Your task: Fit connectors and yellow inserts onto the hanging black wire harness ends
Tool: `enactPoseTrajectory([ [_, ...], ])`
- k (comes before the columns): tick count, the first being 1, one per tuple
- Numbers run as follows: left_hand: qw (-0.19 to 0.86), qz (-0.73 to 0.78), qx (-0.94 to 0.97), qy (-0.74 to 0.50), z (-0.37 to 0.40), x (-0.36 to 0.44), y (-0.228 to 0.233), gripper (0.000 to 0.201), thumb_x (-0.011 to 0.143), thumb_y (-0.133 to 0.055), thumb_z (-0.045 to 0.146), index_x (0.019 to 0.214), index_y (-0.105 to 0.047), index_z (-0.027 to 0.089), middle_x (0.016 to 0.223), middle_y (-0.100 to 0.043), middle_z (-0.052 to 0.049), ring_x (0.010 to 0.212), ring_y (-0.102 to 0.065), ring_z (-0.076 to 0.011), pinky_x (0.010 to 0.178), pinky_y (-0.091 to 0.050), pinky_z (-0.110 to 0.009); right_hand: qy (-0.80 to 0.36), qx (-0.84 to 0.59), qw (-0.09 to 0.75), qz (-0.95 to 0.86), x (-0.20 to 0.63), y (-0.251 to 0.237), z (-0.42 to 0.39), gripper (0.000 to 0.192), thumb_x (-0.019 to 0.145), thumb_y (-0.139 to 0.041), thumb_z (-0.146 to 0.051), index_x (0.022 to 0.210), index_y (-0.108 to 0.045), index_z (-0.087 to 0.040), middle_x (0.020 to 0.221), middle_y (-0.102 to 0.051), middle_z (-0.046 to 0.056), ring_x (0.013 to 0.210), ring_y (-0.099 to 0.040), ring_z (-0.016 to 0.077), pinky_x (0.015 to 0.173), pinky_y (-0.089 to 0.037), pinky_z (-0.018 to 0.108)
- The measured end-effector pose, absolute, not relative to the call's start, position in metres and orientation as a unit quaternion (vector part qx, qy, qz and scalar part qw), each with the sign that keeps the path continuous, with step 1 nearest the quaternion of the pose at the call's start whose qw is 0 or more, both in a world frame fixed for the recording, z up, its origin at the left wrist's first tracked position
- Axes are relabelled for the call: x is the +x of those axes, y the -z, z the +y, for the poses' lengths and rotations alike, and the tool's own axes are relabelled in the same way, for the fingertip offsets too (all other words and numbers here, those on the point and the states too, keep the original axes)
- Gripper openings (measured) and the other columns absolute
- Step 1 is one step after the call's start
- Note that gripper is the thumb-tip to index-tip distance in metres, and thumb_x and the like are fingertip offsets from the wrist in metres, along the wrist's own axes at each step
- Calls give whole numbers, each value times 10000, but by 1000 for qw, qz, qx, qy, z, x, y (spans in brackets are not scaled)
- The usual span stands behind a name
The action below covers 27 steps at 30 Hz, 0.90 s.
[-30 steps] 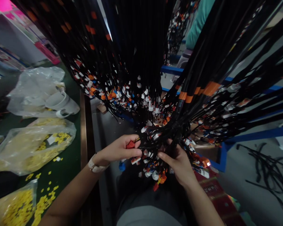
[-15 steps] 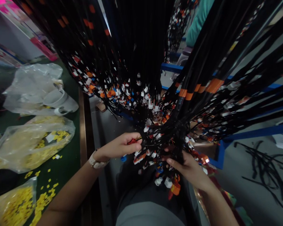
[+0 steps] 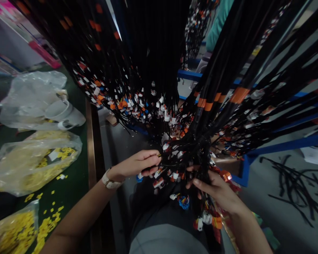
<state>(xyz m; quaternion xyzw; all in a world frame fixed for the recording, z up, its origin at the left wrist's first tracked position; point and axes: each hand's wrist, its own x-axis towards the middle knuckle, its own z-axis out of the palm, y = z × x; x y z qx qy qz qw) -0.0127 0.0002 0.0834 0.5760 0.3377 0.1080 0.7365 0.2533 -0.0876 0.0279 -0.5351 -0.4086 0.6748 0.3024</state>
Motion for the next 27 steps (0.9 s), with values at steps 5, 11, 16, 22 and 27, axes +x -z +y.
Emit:
enactPoseTrajectory([
  [5,741,330,571,-128,1,-12,-79,306,881,-396,448,738,-383,177,582,-417,56,426,-324,-31,394,-235,-167,-663,-555,341,-370,238,-22,-83,452,725,-678,-461,1085,-589,-203,784,-697,50,530,-554,133,465,-460,255],
  [11,762,319,544,-148,0,-9,-75,275,894,-391,407,742,-373,179,587,-419,57,416,-338,-25,383,-251,-151,-673,-550,376,-322,223,-16,-74,452,713,-702,-440,1073,-584,-193,841,-692,51,512,-554,118,414,-390,226],
  [16,772,316,529,-159,-1,-8,-71,268,894,-397,404,749,-377,179,578,-409,63,409,-326,-22,387,-265,-147,-674,-549,386,-309,217,-19,-70,380,713,-709,-417,1002,-600,-195,827,-688,43,519,-549,111,408,-359,211],
  [22,770,316,532,-156,0,-8,-71,265,896,-389,400,752,-379,178,592,-412,60,415,-330,-23,390,-263,-149,-678,-541,388,-312,219,-16,-70,367,730,-697,-406,1001,-591,-184,834,-684,54,521,-546,114,408,-342,216],
  [27,711,340,600,-142,4,-11,-76,282,889,-392,412,744,-404,170,598,-429,51,449,-344,-32,413,-270,-153,-678,-527,400,-321,223,-11,-72,421,748,-693,-360,1096,-553,-170,762,-673,42,469,-476,81,416,-327,211],
])
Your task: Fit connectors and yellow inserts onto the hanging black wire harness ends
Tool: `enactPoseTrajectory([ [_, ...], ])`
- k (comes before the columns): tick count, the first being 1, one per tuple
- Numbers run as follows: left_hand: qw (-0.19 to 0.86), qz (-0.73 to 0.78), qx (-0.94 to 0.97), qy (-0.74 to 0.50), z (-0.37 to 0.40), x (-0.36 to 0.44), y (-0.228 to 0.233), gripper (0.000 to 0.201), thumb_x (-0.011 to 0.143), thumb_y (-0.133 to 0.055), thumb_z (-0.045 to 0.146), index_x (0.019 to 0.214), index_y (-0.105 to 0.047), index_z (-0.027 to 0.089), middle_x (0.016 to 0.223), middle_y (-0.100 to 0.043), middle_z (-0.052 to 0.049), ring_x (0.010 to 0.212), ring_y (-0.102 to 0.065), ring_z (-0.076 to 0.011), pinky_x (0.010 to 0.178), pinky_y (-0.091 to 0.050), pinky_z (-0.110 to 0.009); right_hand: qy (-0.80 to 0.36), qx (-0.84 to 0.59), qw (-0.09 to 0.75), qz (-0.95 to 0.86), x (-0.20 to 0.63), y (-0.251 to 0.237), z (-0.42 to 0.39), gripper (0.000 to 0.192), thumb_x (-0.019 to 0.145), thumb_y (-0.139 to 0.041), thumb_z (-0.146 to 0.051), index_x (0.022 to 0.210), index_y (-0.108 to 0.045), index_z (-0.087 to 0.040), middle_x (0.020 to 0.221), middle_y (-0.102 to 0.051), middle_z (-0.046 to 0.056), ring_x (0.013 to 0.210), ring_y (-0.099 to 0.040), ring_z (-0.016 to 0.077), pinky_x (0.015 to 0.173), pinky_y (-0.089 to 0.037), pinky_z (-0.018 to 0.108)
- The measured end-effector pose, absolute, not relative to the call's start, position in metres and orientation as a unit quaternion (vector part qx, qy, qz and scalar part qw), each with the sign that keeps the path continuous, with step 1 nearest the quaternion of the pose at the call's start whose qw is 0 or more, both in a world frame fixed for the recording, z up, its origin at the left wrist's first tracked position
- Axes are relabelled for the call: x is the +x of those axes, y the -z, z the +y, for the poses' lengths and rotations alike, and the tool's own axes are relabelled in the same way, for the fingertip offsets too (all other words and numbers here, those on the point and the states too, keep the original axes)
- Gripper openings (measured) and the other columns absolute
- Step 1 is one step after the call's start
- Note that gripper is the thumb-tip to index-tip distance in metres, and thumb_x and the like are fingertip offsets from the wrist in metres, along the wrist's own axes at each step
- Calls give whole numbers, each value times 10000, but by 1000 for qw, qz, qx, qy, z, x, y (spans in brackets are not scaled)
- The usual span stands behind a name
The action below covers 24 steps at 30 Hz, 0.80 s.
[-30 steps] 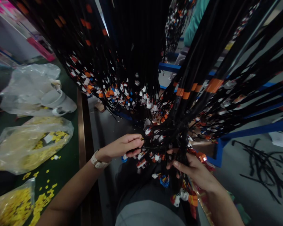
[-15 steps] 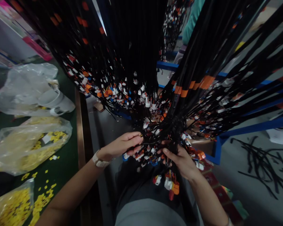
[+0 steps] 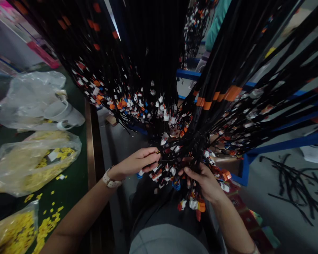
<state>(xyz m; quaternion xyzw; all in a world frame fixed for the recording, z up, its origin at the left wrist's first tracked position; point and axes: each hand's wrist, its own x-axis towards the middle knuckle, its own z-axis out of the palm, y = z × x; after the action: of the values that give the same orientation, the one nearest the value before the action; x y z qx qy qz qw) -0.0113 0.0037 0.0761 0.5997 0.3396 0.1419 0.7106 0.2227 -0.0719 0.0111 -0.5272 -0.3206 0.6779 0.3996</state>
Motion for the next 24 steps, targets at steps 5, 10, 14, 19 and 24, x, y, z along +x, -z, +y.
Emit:
enactPoseTrajectory([
  [5,643,371,657,-134,5,-13,-76,295,891,-375,416,754,-450,165,658,-471,27,500,-376,-49,452,-305,-174,-663,-537,408,-326,222,-11,-75,503,769,-671,-369,1196,-482,-182,649,-634,2,416,-417,60,403,-304,196],
  [10,617,383,674,-133,5,-13,-76,288,889,-380,406,783,-489,162,674,-480,24,519,-375,-55,466,-306,-179,-640,-568,382,-348,221,-14,-76,512,767,-647,-436,1170,-490,-162,561,-590,-19,372,-356,49,365,-239,186],
  [14,608,381,684,-133,5,-13,-77,291,894,-373,394,780,-501,158,679,-490,20,529,-388,-56,476,-312,-177,-641,-576,347,-370,223,-17,-74,510,766,-632,-464,1135,-519,-130,517,-567,-20,355,-321,40,358,-185,188],
  [19,614,373,683,-130,5,-13,-77,296,891,-375,405,807,-513,157,679,-499,17,518,-392,-56,476,-331,-182,-637,-585,331,-377,226,-18,-76,619,757,-638,-460,1244,-447,-131,505,-558,-32,348,-296,39,355,-163,192],
  [24,641,366,664,-122,5,-15,-78,301,887,-381,430,835,-503,160,692,-517,14,509,-403,-52,457,-332,-173,-648,-569,324,-390,228,-16,-77,802,699,-693,-429,1345,-324,-131,514,-558,-41,379,-319,56,354,-214,189],
])
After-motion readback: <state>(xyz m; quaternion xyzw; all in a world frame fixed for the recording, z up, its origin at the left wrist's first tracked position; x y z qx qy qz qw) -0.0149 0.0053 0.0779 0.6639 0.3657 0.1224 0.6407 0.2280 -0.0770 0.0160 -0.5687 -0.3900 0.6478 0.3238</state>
